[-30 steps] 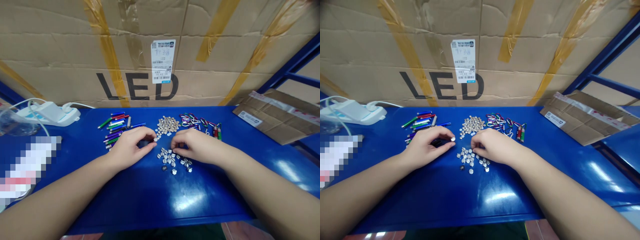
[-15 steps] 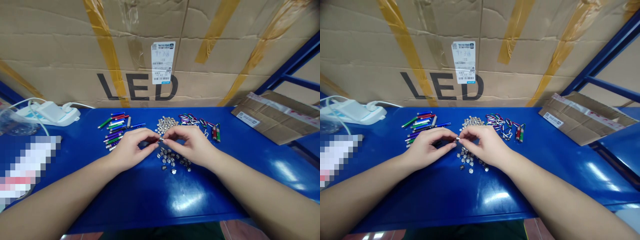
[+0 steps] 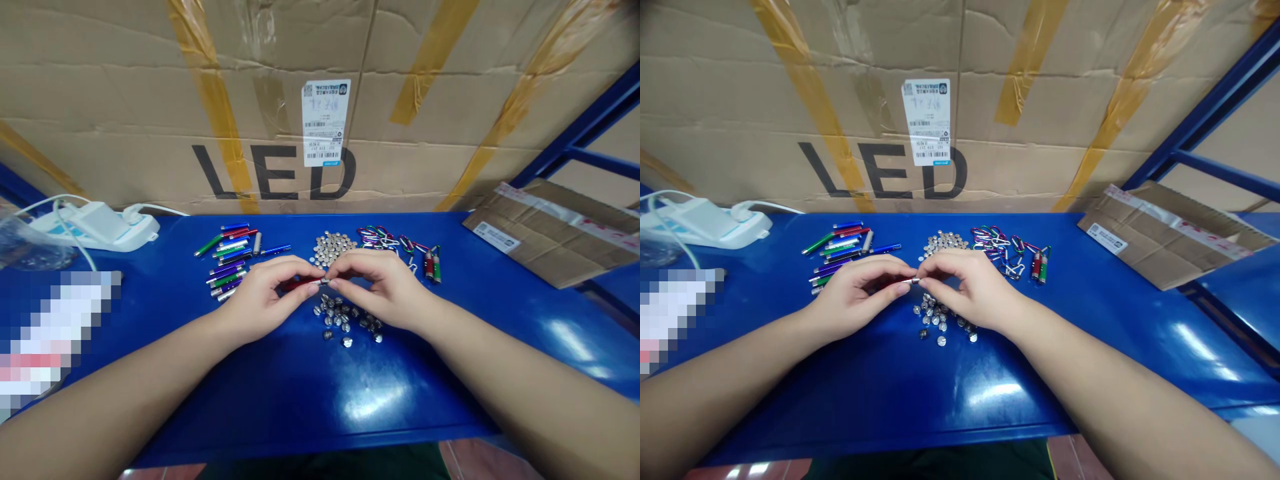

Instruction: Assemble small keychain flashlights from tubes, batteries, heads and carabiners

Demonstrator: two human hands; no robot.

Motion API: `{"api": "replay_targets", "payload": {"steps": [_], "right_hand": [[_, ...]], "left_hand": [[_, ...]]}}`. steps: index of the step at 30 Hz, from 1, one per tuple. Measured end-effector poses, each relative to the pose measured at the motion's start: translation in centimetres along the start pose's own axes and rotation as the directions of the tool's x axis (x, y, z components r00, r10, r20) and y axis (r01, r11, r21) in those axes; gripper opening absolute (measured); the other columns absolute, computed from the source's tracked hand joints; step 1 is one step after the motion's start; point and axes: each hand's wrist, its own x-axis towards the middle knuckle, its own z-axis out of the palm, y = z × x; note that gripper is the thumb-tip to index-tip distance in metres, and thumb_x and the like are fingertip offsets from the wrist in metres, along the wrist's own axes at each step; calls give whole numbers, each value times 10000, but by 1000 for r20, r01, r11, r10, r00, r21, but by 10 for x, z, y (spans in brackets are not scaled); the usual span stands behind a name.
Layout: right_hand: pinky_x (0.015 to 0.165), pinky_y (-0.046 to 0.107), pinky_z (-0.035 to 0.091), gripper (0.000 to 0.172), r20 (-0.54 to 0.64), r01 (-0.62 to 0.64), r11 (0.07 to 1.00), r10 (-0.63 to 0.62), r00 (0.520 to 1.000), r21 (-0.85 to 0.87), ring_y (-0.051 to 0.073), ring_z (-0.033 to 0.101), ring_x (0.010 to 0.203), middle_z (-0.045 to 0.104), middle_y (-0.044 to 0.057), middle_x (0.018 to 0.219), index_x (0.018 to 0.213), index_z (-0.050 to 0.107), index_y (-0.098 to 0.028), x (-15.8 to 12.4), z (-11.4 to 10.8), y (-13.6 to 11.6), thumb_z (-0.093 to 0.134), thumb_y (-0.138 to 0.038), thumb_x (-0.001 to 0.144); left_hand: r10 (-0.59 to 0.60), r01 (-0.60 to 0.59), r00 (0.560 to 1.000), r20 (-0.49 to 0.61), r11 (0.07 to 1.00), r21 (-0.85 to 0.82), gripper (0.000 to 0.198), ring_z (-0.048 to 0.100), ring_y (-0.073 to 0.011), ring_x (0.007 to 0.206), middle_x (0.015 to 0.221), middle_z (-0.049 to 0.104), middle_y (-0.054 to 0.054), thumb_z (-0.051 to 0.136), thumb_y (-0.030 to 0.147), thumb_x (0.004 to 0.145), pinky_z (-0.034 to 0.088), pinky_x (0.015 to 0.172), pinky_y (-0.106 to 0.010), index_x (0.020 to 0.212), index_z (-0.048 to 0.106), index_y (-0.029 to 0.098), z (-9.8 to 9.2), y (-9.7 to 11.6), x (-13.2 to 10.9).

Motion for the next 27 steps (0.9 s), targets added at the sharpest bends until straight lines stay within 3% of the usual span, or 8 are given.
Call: {"api": "replay_targets", "payload": {"steps": [2, 5, 8, 11, 16, 18, 24, 27], "right_hand": [[794, 301, 544, 82, -10, -5, 1000, 5, 1000, 14, 154, 692, 833, 755, 50, 891, 937, 736, -172, 0, 2, -1, 666, -205, 964], [708, 289, 557, 90, 22, -279, 926, 283, 959, 252, 145, 689, 734, 739, 32, 796, 916, 710, -171, 1, 9, -5, 711, -260, 931], [589, 241, 559, 217, 221, -589, 582, 581, 784, 560, 116, 674, 591, 702, -4, 687, 879, 671, -161, 2, 16, -9, 810, -325, 856], [597, 206, 591, 219, 375, -663, 248, 664, 647, 706, 95, 689, 568, 704, 7, 677, 822, 678, -131, 4, 19, -11, 839, -280, 829], [584, 188, 594, 136, 512, -629, -59, 643, 570, 775, 73, 667, 531, 689, 4, 650, 779, 640, -129, 6, 21, -14, 721, -160, 884], [591, 210, 598, 136, 448, -604, 25, 646, 618, 797, 93, 685, 547, 703, -11, 666, 849, 610, -167, 6, 23, -13, 743, -183, 871], [708, 271, 586, 131, 100, -529, 643, 580, 809, 554, 137, 711, 711, 719, 11, 752, 905, 682, -169, 0, 22, -11, 764, -264, 866], [672, 256, 550, 118, 87, -511, 749, 528, 845, 422, 131, 688, 707, 716, 16, 781, 930, 711, -164, 0, 18, -12, 736, -271, 890]], "left_hand": [[-24, 23, 1000, -12, 999, -32, 131, 761, -155, 912, 1013, 792, -68, 715, 224, 961, 606, 789, -232, 1065, 763, 160, 1, 0, 0], [20, -21, 999, -43, 1000, -18, 118, 761, -143, 886, 984, 790, -71, 739, 206, 943, 607, 772, -208, 1041, 770, 148, 1, -1, 1], [140, -137, 989, -48, 988, 66, 106, 752, -128, 871, 958, 783, -72, 746, 154, 933, 601, 780, -191, 1034, 770, 133, 1, -2, 1], [280, -267, 959, -46, 945, 190, 108, 744, -152, 899, 961, 771, -94, 740, 117, 930, 606, 825, -236, 1036, 754, 110, 0, -2, 1], [449, -431, 893, 17, 844, 319, 135, 711, -196, 940, 1005, 753, -124, 721, 44, 912, 603, 862, -332, 1036, 737, 96, -1, 1, 1], [425, -405, 905, 11, 854, 327, 125, 720, -189, 940, 1003, 752, -118, 722, 51, 913, 608, 857, -313, 1026, 735, 103, -1, 1, 1], [246, -218, 965, -86, 942, 256, 71, 752, -156, 905, 953, 775, -77, 759, 123, 908, 616, 830, -235, 974, 740, 140, 2, 0, 2], [202, -175, 973, -109, 960, 221, 54, 758, -156, 894, 938, 785, -70, 773, 137, 900, 619, 813, -227, 940, 739, 147, 2, 0, 2]]}}
